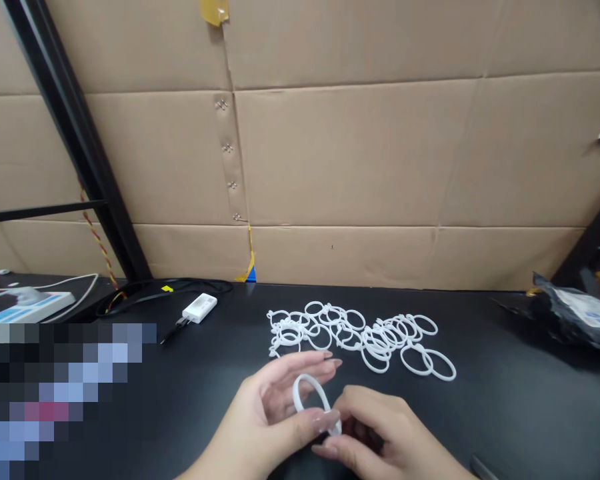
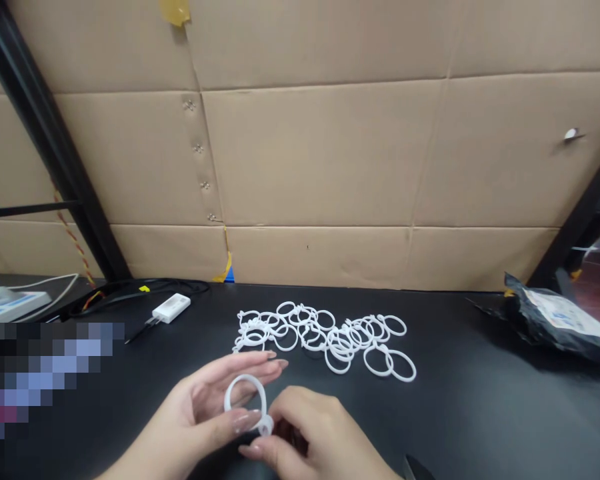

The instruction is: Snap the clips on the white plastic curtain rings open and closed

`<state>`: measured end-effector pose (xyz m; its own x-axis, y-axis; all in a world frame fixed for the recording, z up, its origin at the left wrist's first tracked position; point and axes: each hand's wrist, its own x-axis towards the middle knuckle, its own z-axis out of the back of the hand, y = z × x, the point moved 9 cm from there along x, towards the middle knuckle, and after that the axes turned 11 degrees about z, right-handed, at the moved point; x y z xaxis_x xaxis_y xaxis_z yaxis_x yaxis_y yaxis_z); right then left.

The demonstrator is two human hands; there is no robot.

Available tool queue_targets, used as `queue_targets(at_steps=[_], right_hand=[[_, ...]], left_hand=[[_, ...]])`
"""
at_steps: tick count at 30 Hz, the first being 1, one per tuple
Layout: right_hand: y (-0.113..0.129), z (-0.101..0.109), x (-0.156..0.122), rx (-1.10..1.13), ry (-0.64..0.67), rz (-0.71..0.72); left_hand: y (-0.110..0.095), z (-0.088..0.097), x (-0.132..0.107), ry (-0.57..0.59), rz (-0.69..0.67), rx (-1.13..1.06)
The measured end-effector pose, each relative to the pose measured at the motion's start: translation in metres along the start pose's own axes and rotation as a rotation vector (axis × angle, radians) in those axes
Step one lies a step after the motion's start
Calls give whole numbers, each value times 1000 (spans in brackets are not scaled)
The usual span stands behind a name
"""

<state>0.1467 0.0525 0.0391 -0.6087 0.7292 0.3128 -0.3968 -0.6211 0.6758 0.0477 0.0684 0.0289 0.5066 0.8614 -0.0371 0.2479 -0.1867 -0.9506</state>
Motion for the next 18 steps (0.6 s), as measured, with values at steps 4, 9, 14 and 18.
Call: queue_targets(at_steps=[4, 9, 14, 18], right_hand=[[2, 2, 1, 21, -40, 33], [-2, 2, 2, 15, -54, 12], [3, 1, 2, 81, -33, 50], [-1, -1, 2, 139, -47, -26]], left_hand=[[5, -4, 1, 13, 34, -60], [3, -8, 1, 49, 14, -44], [3, -6, 0, 34, 46, -54], [7, -5, -1, -11, 123, -53]])
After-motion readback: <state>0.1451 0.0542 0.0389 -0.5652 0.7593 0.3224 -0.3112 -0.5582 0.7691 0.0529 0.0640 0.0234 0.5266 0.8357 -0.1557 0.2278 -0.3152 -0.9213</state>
